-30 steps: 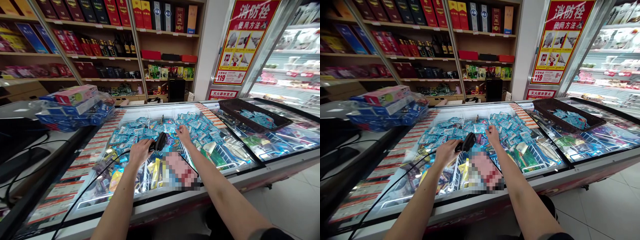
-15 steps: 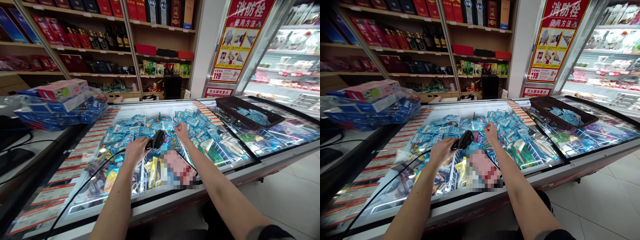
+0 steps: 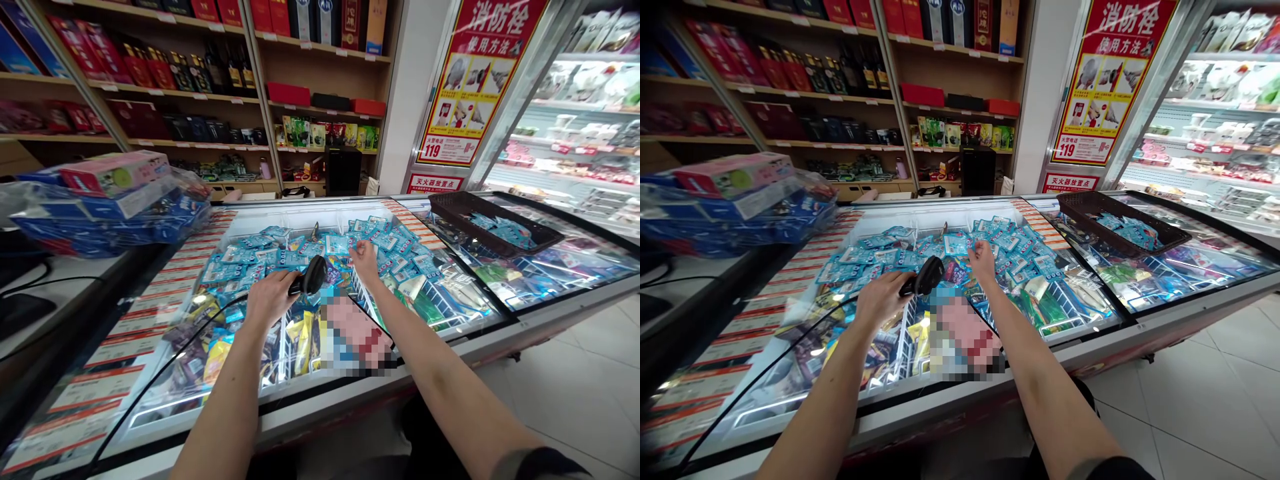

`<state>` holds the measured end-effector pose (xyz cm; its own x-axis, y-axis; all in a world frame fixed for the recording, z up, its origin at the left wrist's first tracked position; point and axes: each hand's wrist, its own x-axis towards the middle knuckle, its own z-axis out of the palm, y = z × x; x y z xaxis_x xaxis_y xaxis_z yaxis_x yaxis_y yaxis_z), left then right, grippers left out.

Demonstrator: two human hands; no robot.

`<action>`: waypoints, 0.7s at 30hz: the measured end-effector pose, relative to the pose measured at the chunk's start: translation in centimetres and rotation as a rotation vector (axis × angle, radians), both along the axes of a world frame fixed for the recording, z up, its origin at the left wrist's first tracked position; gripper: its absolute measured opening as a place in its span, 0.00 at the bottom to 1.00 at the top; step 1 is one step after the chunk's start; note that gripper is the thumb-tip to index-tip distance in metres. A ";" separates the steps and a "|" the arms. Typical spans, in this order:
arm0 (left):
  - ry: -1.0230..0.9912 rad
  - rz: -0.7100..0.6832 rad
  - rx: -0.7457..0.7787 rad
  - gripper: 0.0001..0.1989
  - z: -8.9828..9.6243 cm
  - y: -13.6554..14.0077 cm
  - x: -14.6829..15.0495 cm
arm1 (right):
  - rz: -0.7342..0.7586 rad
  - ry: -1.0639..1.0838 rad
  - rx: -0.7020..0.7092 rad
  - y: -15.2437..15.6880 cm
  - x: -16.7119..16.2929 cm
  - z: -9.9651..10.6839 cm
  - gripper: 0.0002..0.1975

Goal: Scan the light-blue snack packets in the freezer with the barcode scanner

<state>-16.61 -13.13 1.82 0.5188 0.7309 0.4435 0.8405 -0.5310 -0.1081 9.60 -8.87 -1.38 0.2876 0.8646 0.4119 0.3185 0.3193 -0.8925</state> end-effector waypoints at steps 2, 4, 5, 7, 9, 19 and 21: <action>0.006 -0.004 0.009 0.18 0.0 0.1 -0.1 | -0.077 0.024 0.018 -0.4 -0.1 0.2 0.21; 0.006 -0.018 0.009 0.18 0.0 0.1 -0.3 | -0.188 0.012 0.039 -0.9 -0.1 0.4 0.22; 0.005 -0.023 0.010 0.18 0.0 0.1 -0.4 | -0.244 -0.001 0.047 -1.1 0.0 0.5 0.22; -0.002 -0.031 0.013 0.18 0.0 0.1 -0.6 | -0.328 -0.015 0.064 -1.4 0.2 0.6 0.22; -0.012 -0.036 0.018 0.18 -0.1 0.1 -0.8 | -0.366 -0.015 0.085 -1.5 0.4 0.7 0.21; -0.031 0.022 0.048 0.18 0.0 0.2 -1.2 | -0.490 -0.122 0.054 -0.4 0.8 0.2 0.20; -0.029 0.016 0.043 0.17 0.0 0.2 -1.2 | -0.510 -0.195 0.030 -0.2 0.7 0.2 0.21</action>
<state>-17.81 -12.89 1.85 0.4938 0.7192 0.4888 0.8519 -0.5128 -0.1062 10.30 -9.12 -1.20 0.5831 0.6225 0.5220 0.5984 0.1056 -0.7942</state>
